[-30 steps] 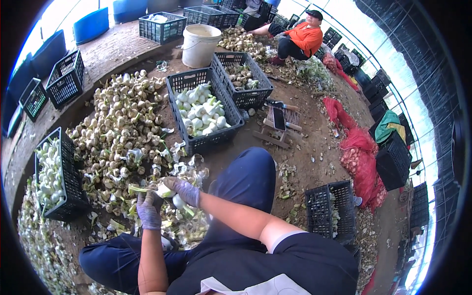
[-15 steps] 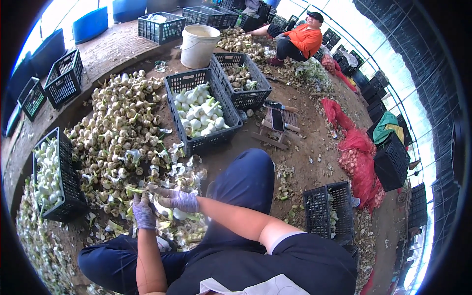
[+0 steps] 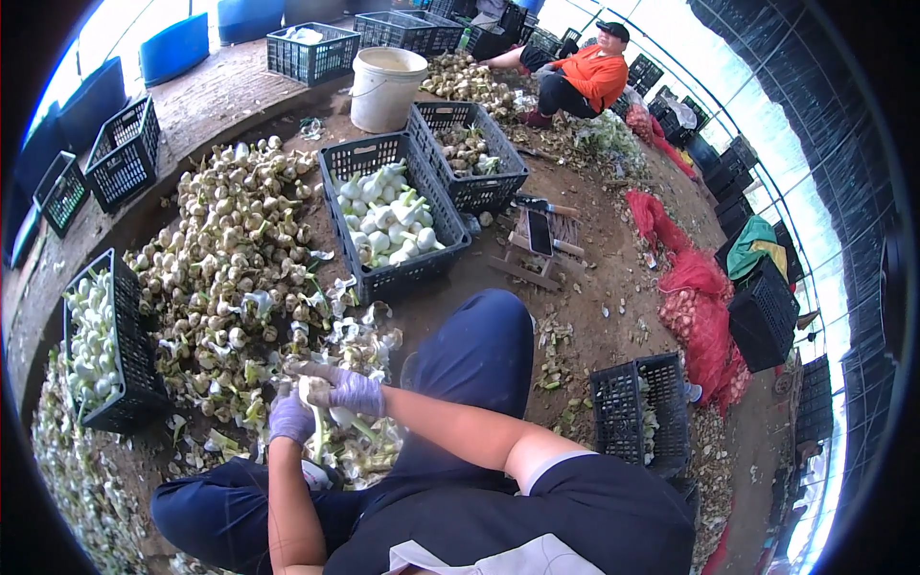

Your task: Peeling and cleaning harvested root vegetables/bulbs in a processing area.

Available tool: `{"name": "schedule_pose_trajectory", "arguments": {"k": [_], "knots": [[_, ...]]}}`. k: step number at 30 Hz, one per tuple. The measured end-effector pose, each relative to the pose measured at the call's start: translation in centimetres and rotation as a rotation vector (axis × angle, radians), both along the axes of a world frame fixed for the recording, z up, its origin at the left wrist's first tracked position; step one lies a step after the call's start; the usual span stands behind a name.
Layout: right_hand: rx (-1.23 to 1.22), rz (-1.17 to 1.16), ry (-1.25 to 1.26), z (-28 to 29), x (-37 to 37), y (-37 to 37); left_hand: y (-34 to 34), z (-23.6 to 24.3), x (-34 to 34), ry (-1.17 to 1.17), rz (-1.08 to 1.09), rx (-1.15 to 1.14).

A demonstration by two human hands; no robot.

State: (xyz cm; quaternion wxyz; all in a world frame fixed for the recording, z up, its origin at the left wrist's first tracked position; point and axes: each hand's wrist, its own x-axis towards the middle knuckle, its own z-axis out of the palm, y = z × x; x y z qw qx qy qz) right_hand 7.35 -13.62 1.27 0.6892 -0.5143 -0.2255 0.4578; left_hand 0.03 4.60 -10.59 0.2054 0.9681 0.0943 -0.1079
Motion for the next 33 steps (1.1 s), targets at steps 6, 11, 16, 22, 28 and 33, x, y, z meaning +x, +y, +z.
{"name": "schedule_pose_trajectory", "arguments": {"k": [6, 11, 16, 22, 28, 33], "knots": [[-0.083, -0.564, 0.018, -4.4, 2.5, -0.8, -3.6, 8.5, 1.1, -0.351, 0.094, -0.519], [-0.362, -0.611, -0.173, -2.0, 2.1, -0.6, -5.1, 10.1, 1.1, -0.366, 0.290, -1.299], [-0.376, -0.544, -0.150, -2.8, 2.0, -0.7, -6.7, 10.4, 1.0, -0.402, 0.265, -1.323], [-0.288, -0.375, -0.196, -5.2, 2.1, -0.9, -6.6, 10.1, 1.5, -0.546, 0.347, -1.141], [-0.192, -0.387, -0.159, -3.3, 1.5, -0.4, -4.9, 8.5, 1.4, -0.539, 0.442, -1.177], [-0.218, -0.370, -0.163, -1.9, 1.2, -0.7, -4.9, 8.0, 1.3, -0.526, 0.419, -1.129]]}}
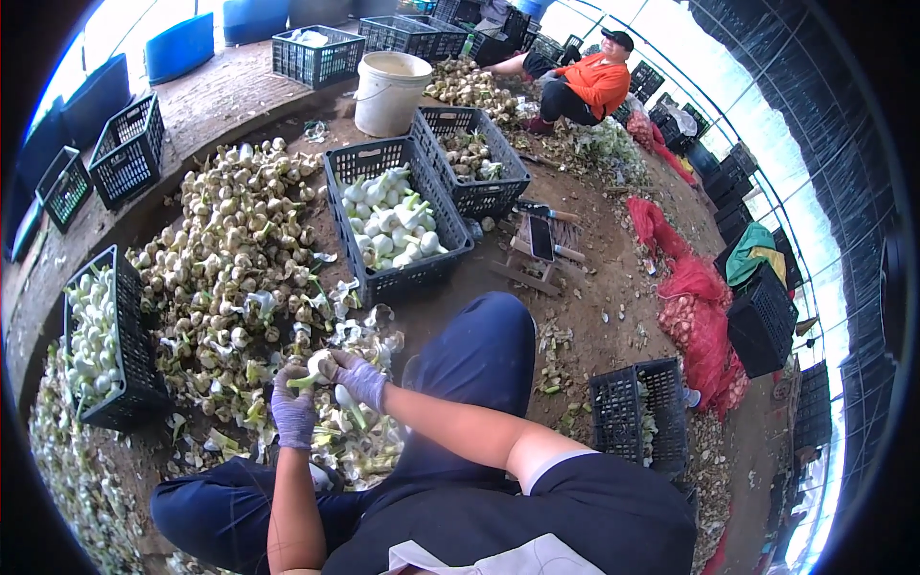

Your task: Peeling and cleaning harvested root vegetables/bulbs in a processing area.

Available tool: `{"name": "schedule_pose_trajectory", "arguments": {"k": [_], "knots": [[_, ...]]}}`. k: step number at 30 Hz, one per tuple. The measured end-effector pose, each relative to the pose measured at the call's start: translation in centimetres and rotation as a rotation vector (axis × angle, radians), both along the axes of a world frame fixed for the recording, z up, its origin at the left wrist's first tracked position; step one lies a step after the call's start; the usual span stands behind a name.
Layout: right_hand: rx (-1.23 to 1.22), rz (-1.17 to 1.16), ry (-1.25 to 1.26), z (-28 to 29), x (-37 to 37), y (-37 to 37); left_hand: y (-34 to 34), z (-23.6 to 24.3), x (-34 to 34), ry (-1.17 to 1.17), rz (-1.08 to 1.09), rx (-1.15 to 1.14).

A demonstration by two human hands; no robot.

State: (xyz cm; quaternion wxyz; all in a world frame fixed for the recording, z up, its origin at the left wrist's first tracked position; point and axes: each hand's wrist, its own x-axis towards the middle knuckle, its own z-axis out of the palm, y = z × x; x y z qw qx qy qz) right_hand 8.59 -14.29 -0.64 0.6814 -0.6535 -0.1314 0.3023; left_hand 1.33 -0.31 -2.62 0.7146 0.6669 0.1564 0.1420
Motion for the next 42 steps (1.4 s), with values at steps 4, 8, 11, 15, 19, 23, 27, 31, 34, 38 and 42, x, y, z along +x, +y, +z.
{"name": "schedule_pose_trajectory", "arguments": {"k": [4, 8, 11, 15, 19, 23, 27, 31, 34, 38, 42], "knots": [[-0.008, -0.003, 0.038, 0.2, -0.1, 0.0, 0.2, -0.1, 0.1, 0.010, 0.001, -0.041], [0.116, 0.008, 0.078, -0.9, 0.0, 0.2, 0.7, 0.4, 0.0, 0.086, -0.008, 0.174], [0.136, 0.029, 0.077, -1.7, 0.4, 0.0, 0.6, 1.4, 0.0, 0.109, -0.052, 0.082], [-0.057, -0.102, -0.051, -1.6, 0.6, -0.1, 0.9, 2.6, -0.1, 0.160, -0.192, -0.056], [-0.136, -0.120, -0.057, -2.0, 0.4, -0.6, 0.0, 2.0, 0.2, 0.125, -0.148, 0.189], [-0.154, -0.096, -0.071, -0.6, -0.1, 0.1, 1.6, 0.2, -0.3, 0.145, -0.103, 0.234], [-0.206, -0.115, -0.116, -0.2, -0.1, -0.2, 1.2, 1.7, -0.4, -0.003, -0.047, 0.741], [-0.283, -0.118, -0.174, 0.4, -0.2, -0.3, -0.1, 3.7, -0.6, 0.077, 0.018, 0.888], [-0.296, -0.122, -0.205, 0.7, -0.3, -0.2, -0.3, 4.2, -0.8, 0.063, 0.026, 0.894], [-0.266, -0.118, -0.162, 0.0, -0.2, -0.2, -0.3, 3.7, -0.6, 0.106, 0.015, 0.836], [-0.210, -0.118, -0.195, -2.2, 0.5, -0.1, -0.1, 2.1, -0.6, 0.090, -0.006, 0.692]]}}
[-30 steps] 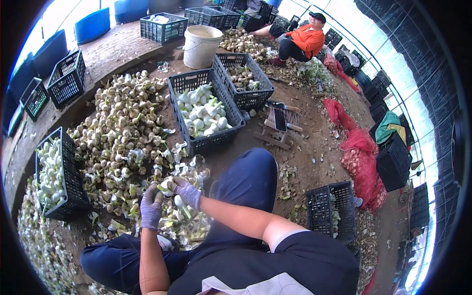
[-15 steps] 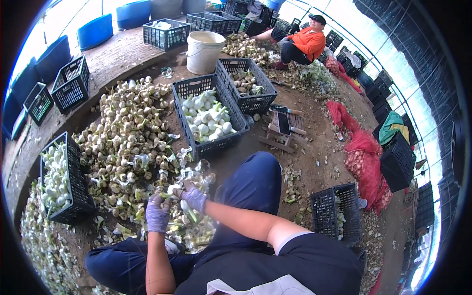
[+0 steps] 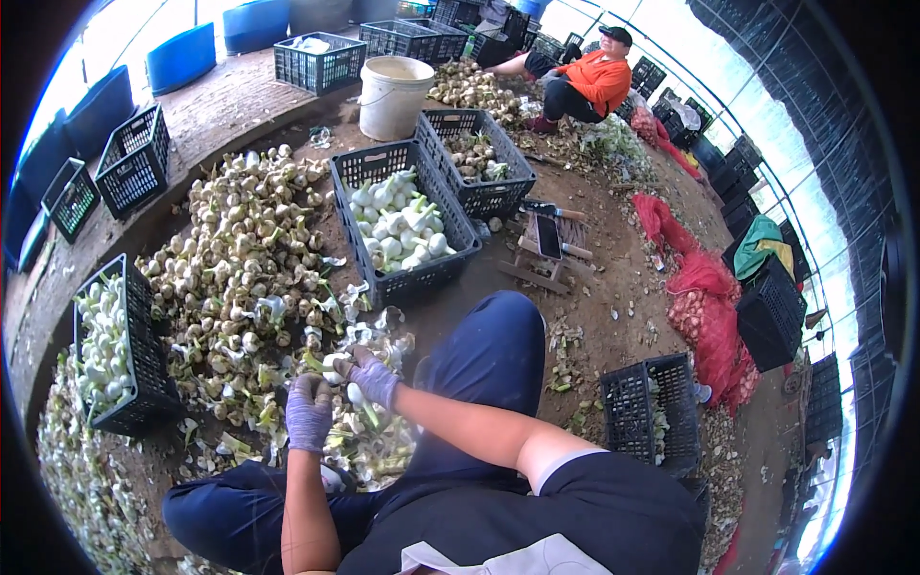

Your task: Peeling and cleaning harvested root vegetables/bulbs in a processing area.

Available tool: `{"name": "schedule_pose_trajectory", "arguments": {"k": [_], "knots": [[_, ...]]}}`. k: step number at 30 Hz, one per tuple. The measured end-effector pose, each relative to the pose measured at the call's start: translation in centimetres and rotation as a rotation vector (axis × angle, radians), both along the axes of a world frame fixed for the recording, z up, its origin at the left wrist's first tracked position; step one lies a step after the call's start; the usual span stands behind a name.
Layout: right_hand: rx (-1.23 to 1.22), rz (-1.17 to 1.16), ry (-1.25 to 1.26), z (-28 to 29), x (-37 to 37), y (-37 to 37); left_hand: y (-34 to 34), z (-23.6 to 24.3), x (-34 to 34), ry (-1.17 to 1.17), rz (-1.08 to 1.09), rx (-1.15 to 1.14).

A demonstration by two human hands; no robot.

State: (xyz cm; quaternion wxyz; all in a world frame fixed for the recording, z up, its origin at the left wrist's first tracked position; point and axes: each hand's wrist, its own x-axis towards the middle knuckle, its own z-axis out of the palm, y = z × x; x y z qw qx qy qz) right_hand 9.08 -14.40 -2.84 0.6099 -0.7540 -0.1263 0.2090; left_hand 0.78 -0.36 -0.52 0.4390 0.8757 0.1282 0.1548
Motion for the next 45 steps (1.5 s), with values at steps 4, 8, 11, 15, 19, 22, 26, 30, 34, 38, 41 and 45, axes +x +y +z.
{"name": "schedule_pose_trajectory", "arguments": {"k": [4, 8, 11, 15, 19, 22, 26, 30, 34, 38, 41, 45], "knots": [[0.067, -0.056, 0.024, -2.2, 0.6, -0.3, -0.3, 0.3, 0.3, 0.015, -0.088, -0.199], [-0.066, -0.010, -0.051, 0.0, -0.3, 0.3, 0.6, 0.1, -0.2, 0.027, -0.029, -0.008], [-0.027, 0.016, -0.030, 0.8, -0.4, 0.2, 0.5, 0.4, 0.0, 0.035, -0.028, -0.026], [0.100, 0.030, 0.020, 0.2, -0.1, 0.0, 0.4, 1.2, 0.1, 0.015, -0.051, 0.017], [0.218, 0.106, 0.067, 0.9, -0.4, 0.0, 1.0, 0.4, 0.1, -0.009, -0.052, -0.027], [0.205, 0.155, 0.059, 1.2, -0.3, -0.1, 1.4, 0.0, 0.2, 0.011, -0.057, -0.006], [0.318, 0.233, 0.147, 1.3, -0.4, 0.1, 1.7, -1.1, 0.4, 0.041, -0.003, -0.136], [0.274, 0.261, 0.117, 1.9, -0.6, 0.0, 1.7, -0.5, 0.3, 0.143, -0.050, -0.114], [0.378, 0.323, 0.257, 3.2, -1.6, 0.2, 2.3, -1.6, -0.2, 0.112, -0.049, -0.077], [0.380, 0.342, 0.362, 3.7, -1.7, 0.0, 2.0, 1.2, -0.9, 0.169, 0.012, 0.134], [0.243, 0.185, 0.099, 1.0, -0.7, 0.0, 2.0, 2.0, -0.9, 0.187, 0.023, 0.364], [0.077, 0.030, -0.148, 2.5, 0.2, -0.5, 0.5, 3.1, 0.3, -0.030, -0.116, -0.161]]}}
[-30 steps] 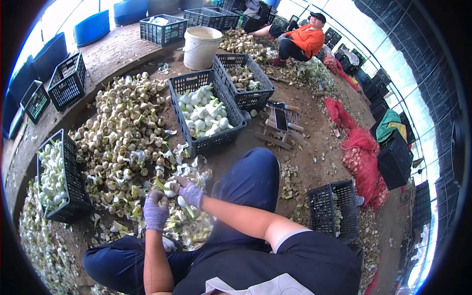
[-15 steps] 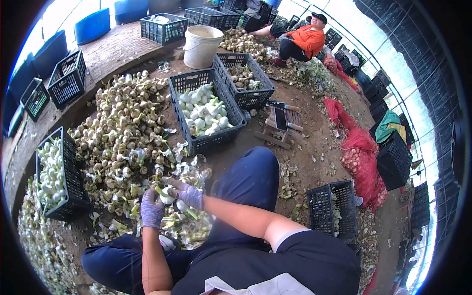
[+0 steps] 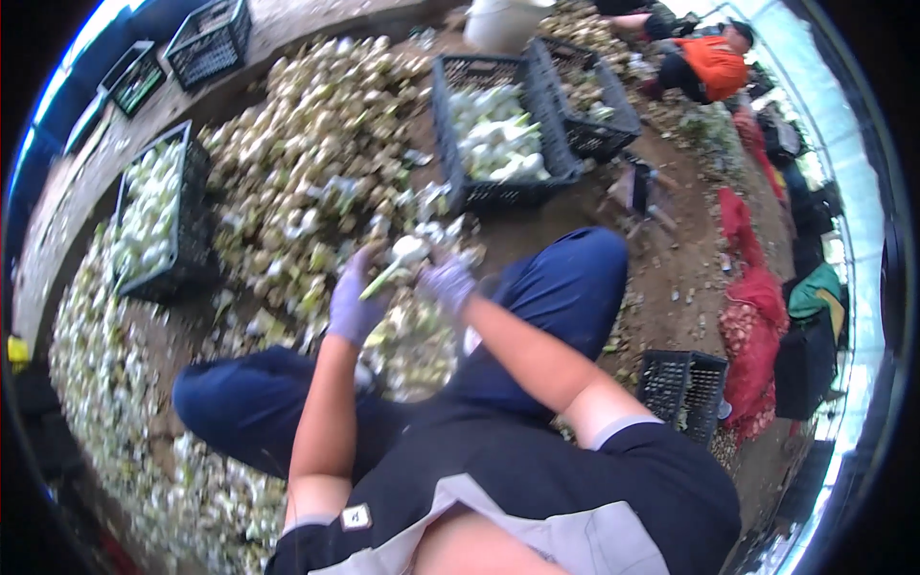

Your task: Peeling and cleaning harvested root vegetables/bulbs in a processing area.

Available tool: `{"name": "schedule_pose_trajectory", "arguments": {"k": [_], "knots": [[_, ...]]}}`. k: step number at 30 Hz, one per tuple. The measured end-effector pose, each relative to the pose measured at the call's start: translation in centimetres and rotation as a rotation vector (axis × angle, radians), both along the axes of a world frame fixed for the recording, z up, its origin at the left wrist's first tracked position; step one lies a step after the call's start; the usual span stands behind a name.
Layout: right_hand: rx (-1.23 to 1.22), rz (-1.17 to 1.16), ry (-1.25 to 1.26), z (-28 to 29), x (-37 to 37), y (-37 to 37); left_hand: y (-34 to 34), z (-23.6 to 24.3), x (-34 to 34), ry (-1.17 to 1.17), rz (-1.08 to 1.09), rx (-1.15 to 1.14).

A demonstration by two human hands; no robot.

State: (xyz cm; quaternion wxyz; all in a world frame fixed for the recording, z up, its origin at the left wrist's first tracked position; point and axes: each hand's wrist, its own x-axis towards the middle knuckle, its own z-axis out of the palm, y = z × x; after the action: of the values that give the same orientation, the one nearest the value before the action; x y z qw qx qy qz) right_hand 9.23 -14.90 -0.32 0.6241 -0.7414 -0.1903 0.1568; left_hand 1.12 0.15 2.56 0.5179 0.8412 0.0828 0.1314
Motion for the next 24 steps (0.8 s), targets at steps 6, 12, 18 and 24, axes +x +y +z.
{"name": "schedule_pose_trajectory", "arguments": {"k": [6, 12, 18, 24], "knots": [[0.015, -0.016, 0.197, 0.4, -1.0, 0.6, -1.3, -1.7, -0.2, -0.114, 0.094, -0.621], [0.104, -0.191, 0.266, -2.4, 1.6, 0.0, -0.7, -1.7, -0.2, -0.095, 0.233, -0.956], [-0.143, -0.055, -0.039, 1.1, -0.3, 0.3, 0.3, -1.7, -0.9, -0.103, 0.200, -0.583], [-0.467, -0.022, -0.341, 2.1, -0.4, -0.3, -0.3, 1.2, -0.7, -0.340, -0.065, 0.216]]}}
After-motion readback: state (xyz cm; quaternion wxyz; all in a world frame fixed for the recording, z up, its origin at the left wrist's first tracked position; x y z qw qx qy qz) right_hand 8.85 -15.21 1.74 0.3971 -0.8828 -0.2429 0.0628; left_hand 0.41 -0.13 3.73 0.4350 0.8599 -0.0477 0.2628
